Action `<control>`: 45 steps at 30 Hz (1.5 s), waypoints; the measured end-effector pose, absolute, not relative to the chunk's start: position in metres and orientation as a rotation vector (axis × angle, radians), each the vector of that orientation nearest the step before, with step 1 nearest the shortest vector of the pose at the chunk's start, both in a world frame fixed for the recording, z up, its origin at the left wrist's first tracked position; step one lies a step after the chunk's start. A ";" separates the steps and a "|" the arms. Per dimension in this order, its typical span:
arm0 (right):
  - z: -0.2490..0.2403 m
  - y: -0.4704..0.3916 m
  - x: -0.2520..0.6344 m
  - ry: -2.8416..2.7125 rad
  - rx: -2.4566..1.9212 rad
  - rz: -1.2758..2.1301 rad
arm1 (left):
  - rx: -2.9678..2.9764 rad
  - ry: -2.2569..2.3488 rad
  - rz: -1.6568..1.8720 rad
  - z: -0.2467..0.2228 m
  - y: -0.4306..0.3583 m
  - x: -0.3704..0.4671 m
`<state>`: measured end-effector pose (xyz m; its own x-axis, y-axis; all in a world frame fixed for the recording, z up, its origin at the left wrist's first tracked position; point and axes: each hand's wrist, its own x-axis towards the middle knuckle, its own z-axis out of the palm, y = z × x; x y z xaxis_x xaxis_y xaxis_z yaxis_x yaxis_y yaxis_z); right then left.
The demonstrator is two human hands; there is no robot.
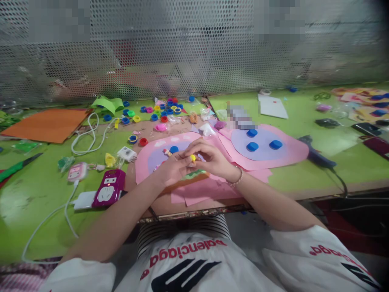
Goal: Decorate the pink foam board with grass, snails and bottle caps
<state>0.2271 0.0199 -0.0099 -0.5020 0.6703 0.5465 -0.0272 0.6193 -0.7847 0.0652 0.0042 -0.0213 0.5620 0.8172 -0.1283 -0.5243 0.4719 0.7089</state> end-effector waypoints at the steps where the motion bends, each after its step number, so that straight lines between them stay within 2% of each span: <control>1: -0.010 0.020 0.227 -1.912 -0.506 0.958 | 0.674 0.488 0.864 -0.021 0.004 0.065; 23: -0.011 0.022 0.227 -1.945 -0.495 0.900 | 0.685 0.502 0.873 -0.018 0.005 0.066; 26: -0.011 0.022 0.228 -1.987 -0.558 0.778 | 0.704 0.532 0.891 -0.015 0.006 0.067; 31: -0.010 0.021 0.231 -2.135 -0.655 0.284 | 0.838 0.682 0.998 -0.016 0.010 0.066; 34: -0.010 0.019 0.231 -2.208 -0.698 0.149 | 0.939 0.745 1.002 -0.021 0.013 0.065; 40: -0.008 0.018 0.231 -2.249 -0.674 0.167 | 0.839 0.703 0.972 -0.024 0.013 0.065; 45: 0.000 0.013 0.231 -2.234 -0.644 0.346 | 0.699 0.552 0.877 -0.022 0.013 0.063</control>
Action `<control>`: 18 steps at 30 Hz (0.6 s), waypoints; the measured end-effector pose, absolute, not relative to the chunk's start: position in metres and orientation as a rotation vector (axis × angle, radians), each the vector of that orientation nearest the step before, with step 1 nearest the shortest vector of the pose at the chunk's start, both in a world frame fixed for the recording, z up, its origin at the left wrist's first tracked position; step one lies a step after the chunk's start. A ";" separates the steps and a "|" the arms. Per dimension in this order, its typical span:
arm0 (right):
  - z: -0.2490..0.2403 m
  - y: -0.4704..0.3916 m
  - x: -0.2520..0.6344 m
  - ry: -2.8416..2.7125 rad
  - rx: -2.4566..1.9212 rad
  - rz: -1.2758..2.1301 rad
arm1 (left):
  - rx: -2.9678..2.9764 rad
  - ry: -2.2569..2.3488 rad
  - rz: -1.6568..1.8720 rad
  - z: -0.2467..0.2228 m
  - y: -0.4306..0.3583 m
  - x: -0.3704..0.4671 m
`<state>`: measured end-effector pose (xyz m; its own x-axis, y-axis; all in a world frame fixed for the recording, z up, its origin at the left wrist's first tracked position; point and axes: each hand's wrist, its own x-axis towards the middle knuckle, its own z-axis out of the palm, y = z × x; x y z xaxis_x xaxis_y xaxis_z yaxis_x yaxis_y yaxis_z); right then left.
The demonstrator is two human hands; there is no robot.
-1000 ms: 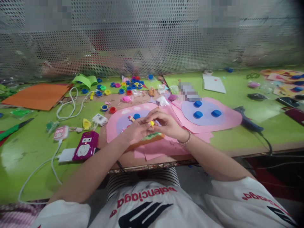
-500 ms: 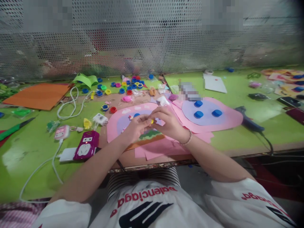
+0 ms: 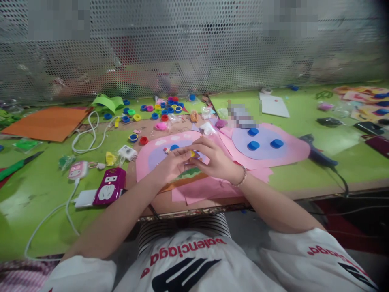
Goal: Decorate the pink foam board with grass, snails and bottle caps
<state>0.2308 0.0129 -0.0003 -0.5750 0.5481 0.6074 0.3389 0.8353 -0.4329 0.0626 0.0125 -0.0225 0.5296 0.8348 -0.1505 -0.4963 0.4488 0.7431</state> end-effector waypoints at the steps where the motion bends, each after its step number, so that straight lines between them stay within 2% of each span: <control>1: 0.001 0.012 0.231 -2.231 -0.639 0.386 | 0.694 0.528 0.859 -0.023 0.013 0.062; 10: 0.000 0.013 0.233 -2.052 -0.527 0.732 | 0.629 0.538 0.888 -0.023 0.011 0.062; 18: -0.003 0.015 0.230 -1.969 -0.490 0.800 | 0.638 0.539 0.910 -0.021 0.009 0.063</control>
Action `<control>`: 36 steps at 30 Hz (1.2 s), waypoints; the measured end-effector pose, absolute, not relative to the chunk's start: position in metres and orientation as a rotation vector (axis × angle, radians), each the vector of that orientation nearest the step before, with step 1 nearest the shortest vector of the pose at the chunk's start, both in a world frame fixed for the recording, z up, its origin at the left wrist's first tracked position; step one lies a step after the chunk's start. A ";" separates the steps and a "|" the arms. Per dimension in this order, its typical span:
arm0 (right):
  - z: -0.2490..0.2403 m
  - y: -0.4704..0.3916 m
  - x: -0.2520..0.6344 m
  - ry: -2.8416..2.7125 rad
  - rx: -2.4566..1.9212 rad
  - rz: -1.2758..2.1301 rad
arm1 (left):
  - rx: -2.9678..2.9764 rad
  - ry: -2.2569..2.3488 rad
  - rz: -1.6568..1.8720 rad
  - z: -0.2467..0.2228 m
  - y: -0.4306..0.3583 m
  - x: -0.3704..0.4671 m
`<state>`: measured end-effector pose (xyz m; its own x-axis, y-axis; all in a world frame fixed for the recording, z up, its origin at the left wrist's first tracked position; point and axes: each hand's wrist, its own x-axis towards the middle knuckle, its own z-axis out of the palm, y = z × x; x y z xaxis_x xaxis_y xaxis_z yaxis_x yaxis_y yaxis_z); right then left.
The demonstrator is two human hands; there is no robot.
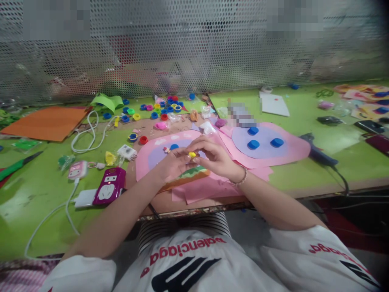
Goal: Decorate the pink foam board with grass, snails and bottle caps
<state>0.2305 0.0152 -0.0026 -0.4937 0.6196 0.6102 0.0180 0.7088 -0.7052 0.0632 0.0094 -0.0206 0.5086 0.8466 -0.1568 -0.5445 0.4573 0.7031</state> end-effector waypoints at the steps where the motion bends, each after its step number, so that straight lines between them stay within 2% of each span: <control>1: -0.003 0.015 0.230 -1.960 -0.491 0.798 | 0.645 0.541 0.912 -0.021 0.009 0.063; 8: -0.007 0.018 0.229 -1.929 -0.507 0.739 | 0.709 0.546 0.918 -0.022 0.011 0.063; 17: -0.009 0.020 0.231 -2.048 -0.608 0.385 | 0.691 0.561 1.005 -0.021 0.013 0.066; 29: -0.012 0.028 0.237 -2.095 -0.601 0.269 | 0.722 0.686 1.152 -0.022 0.018 0.066; 33: 0.003 0.028 0.245 -1.969 -0.577 0.158 | 0.757 0.743 1.220 -0.023 0.023 0.063; 36: 0.029 0.001 0.244 -1.808 -0.506 0.244 | 0.771 0.760 1.260 -0.023 0.025 0.060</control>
<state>0.2439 0.0007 0.0286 -0.2224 0.4582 0.8606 0.2140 0.8841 -0.4154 0.0604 0.0252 -0.0229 0.1441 0.9870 -0.0718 -0.5238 0.1376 0.8406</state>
